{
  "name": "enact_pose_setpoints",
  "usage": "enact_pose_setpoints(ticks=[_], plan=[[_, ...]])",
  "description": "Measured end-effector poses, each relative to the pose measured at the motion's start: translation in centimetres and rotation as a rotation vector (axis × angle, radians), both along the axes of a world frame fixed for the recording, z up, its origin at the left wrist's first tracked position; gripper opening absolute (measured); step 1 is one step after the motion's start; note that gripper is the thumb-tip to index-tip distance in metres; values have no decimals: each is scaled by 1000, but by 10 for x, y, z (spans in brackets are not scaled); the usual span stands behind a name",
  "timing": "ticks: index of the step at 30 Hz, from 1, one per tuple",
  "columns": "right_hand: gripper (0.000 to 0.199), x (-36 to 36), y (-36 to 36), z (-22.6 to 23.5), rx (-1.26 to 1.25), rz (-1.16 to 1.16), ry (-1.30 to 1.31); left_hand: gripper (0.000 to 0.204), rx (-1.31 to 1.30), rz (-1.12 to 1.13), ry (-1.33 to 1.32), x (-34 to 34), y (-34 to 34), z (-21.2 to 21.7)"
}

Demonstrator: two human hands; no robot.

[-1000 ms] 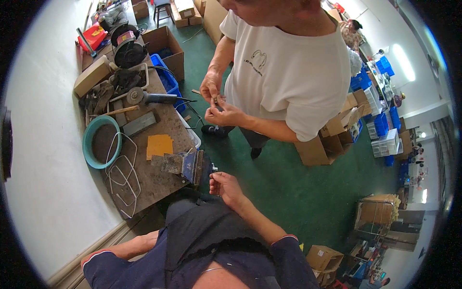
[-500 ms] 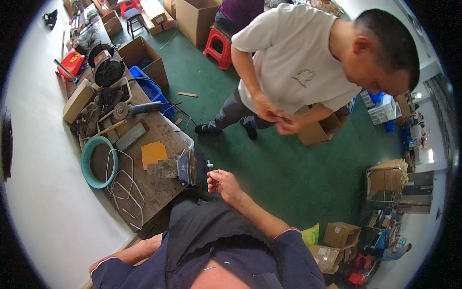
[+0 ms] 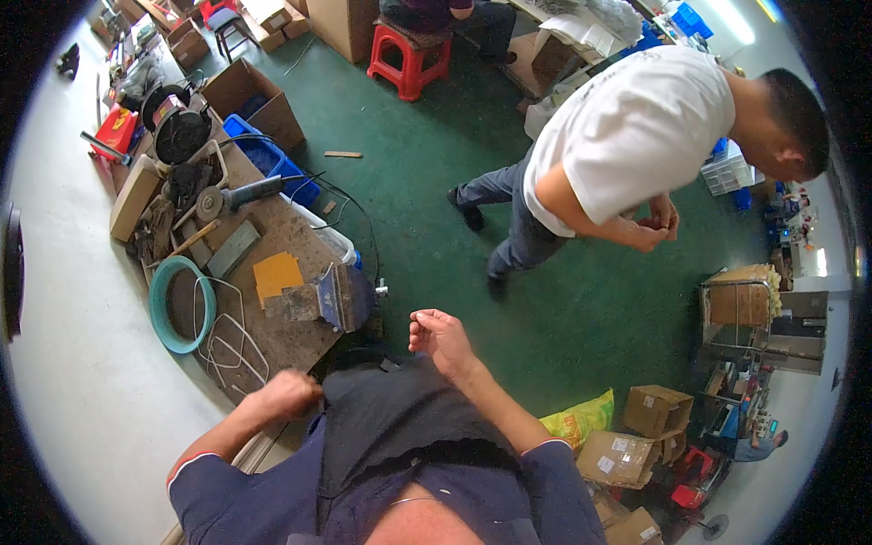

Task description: Inspecting and discussing small mechanical parts with a colleague in a workshop.

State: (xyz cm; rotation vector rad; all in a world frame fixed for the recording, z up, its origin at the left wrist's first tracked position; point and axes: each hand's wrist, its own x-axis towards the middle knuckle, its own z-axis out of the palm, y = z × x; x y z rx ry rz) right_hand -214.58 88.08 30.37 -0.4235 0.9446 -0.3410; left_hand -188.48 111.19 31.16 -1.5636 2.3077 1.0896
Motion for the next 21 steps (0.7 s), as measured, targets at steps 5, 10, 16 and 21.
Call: enact_pose_setpoints(ticks=[5,10,16,21], plan=[[12,-42,-26,0,-18,-12,3,22,-349,374,808,-90,-140,103],[11,-92,-58,5,-44,-31,32,21,-71,-160,1870,-188,-230,204],[13,-153,-92,6,-101,-138,22,25,323,-418,2277,-252,-273,235],[13,-186,-127,5,-99,-310,-17,24,380,-509,2292,-289,-321,234]])
